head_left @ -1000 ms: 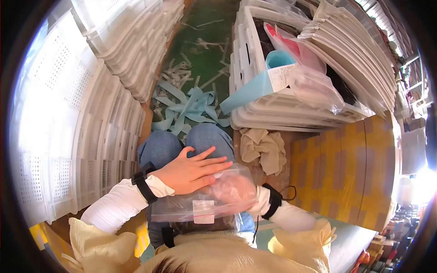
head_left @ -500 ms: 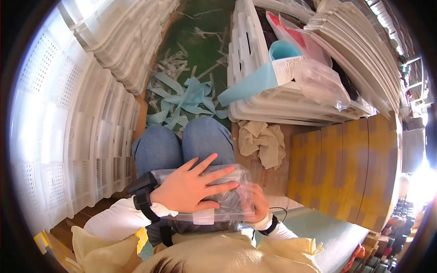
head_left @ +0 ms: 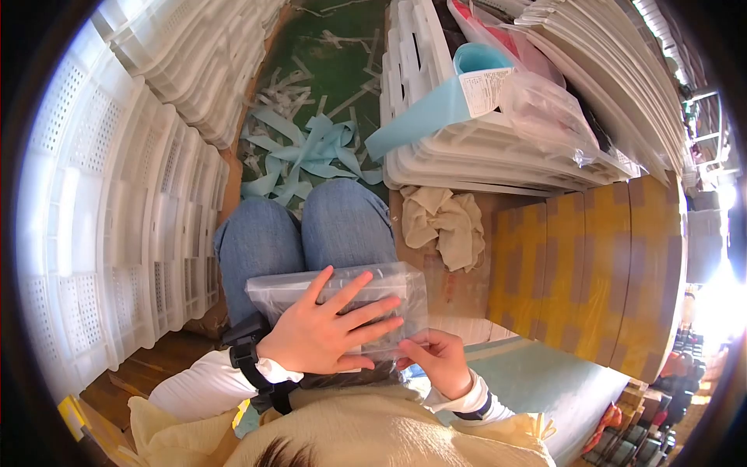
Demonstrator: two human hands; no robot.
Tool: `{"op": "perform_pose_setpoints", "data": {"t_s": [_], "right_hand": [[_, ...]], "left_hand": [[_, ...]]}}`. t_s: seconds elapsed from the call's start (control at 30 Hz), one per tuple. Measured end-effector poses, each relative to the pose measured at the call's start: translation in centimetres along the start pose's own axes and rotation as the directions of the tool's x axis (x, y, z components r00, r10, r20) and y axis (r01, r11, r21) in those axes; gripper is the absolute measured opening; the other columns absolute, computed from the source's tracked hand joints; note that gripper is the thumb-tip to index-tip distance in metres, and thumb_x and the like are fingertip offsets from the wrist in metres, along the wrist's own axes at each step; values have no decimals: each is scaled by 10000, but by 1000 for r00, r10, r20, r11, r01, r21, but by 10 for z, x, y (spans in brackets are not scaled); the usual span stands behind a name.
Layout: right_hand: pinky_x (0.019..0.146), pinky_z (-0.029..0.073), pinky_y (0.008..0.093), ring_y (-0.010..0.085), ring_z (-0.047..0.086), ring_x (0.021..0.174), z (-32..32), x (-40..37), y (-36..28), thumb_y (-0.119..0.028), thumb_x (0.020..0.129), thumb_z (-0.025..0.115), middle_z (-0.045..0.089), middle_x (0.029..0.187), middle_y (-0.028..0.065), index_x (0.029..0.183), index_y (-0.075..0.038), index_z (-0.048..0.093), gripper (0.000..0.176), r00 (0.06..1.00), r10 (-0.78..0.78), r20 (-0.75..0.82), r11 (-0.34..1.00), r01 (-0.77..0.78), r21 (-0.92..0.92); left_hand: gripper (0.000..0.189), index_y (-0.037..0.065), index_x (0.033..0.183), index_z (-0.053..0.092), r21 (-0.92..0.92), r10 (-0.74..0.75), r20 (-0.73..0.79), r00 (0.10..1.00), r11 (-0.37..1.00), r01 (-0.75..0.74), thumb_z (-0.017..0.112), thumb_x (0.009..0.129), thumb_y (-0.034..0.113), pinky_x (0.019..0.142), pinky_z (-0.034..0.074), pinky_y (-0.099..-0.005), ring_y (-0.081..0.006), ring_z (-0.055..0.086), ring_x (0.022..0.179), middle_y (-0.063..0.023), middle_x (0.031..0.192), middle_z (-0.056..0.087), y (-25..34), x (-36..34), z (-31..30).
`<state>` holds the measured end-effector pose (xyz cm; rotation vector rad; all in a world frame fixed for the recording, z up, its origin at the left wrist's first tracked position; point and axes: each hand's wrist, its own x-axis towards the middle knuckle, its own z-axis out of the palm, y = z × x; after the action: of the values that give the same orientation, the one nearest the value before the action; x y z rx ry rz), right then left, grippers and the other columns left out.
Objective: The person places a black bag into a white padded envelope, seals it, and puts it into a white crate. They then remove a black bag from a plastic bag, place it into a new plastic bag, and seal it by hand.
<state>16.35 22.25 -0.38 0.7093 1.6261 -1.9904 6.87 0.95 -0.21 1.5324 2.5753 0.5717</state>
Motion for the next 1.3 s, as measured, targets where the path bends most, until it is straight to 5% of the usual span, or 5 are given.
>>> {"op": "perform_pose_setpoints", "data": {"t_s": [0.57, 0.97, 1.17, 1.3], "right_hand": [[659, 562, 301, 222, 659, 732, 13, 3, -1, -29, 844, 619, 657, 824, 153, 904, 74, 626, 119, 994, 75, 82, 984, -87, 156], [731, 567, 379, 298, 658, 801, 38, -4, 1, 13, 838, 583, 645, 879, 237, 928, 119, 592, 140, 996, 85, -15, 968, -79, 238], [703, 558, 294, 218, 653, 816, 42, -6, 1, -27, 856, 592, 657, 915, 167, 918, 125, 600, 164, 990, 105, 94, 916, -133, 379], [702, 546, 266, 195, 648, 807, 49, -4, 1, -49, 858, 598, 657, 899, 147, 923, 118, 605, 179, 992, 114, 48, 968, -122, 220]], "left_hand": [[757, 212, 1312, 473, -29, -9, -14, 1000, 1000, 8, 516, 725, 687, 1045, 199, -544, -278, 316, 1316, 22, 1396, 399, -1, -2, -1], [792, 118, 1280, 494, -48, 5, -47, 999, 999, -7, 484, 742, 699, 1039, 234, -506, -276, 359, 1290, -11, 1364, 440, -2, -1, -7], [818, 76, 1275, 489, -61, 13, -63, 998, 998, -17, 489, 739, 694, 1031, 251, -493, -274, 378, 1275, -43, 1349, 452, -3, -2, -9], [849, 41, 1280, 473, -73, 20, -68, 997, 997, -25, 497, 729, 687, 1028, 261, -480, -269, 384, 1272, -69, 1346, 450, -3, -3, -11]]}}
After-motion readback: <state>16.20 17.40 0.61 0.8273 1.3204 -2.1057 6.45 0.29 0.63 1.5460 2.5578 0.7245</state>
